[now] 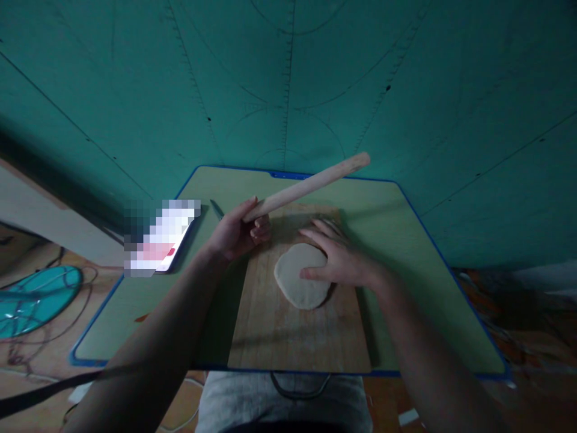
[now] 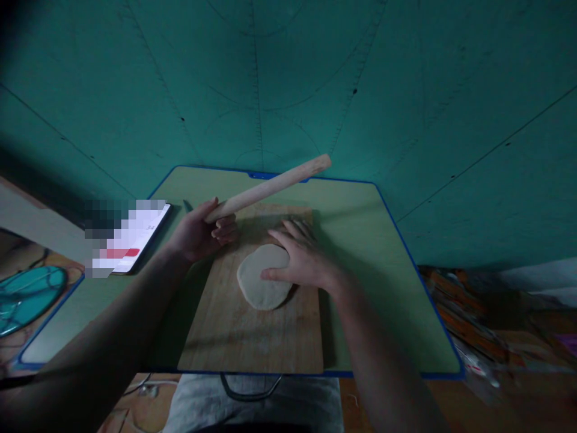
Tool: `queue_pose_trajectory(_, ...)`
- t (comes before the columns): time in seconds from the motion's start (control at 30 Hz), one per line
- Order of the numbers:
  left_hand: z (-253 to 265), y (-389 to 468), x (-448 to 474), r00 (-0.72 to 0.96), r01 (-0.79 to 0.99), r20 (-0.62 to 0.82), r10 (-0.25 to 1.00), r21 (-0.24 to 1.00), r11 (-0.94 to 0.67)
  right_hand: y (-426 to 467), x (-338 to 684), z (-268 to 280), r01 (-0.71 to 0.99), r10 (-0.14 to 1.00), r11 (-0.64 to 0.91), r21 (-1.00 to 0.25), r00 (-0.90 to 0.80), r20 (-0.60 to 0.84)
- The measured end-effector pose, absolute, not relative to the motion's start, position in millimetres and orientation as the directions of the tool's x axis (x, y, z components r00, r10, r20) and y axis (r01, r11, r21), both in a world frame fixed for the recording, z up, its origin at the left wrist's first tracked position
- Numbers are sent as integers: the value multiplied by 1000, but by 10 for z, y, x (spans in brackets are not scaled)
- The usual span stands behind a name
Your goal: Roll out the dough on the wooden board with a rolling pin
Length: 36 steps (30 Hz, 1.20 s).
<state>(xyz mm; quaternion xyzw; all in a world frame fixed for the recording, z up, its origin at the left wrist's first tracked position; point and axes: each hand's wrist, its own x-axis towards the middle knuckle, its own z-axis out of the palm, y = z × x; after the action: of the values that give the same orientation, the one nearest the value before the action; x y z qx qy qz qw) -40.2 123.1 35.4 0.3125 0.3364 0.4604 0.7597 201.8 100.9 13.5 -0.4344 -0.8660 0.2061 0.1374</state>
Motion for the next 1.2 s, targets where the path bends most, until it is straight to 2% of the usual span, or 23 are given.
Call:
queue_pose_trajectory(0.23, 308, 1253, -425, 397, -515, -164, 903, 775, 367, 1040, 2026, 137, 686, 811, 523, -506, -583, 49)
queue_pose_trajectory(0.57, 308, 1254, -421, 383, -581, -165, 909, 722, 376, 1016, 1864, 108, 685, 858, 505, -525, -467, 215)
queue_pose_trajectory(1.2, 281, 1270, -417, 372, -572, -180, 911, 728, 378, 851, 1663, 239, 567, 765, 625, -537, -584, 273)
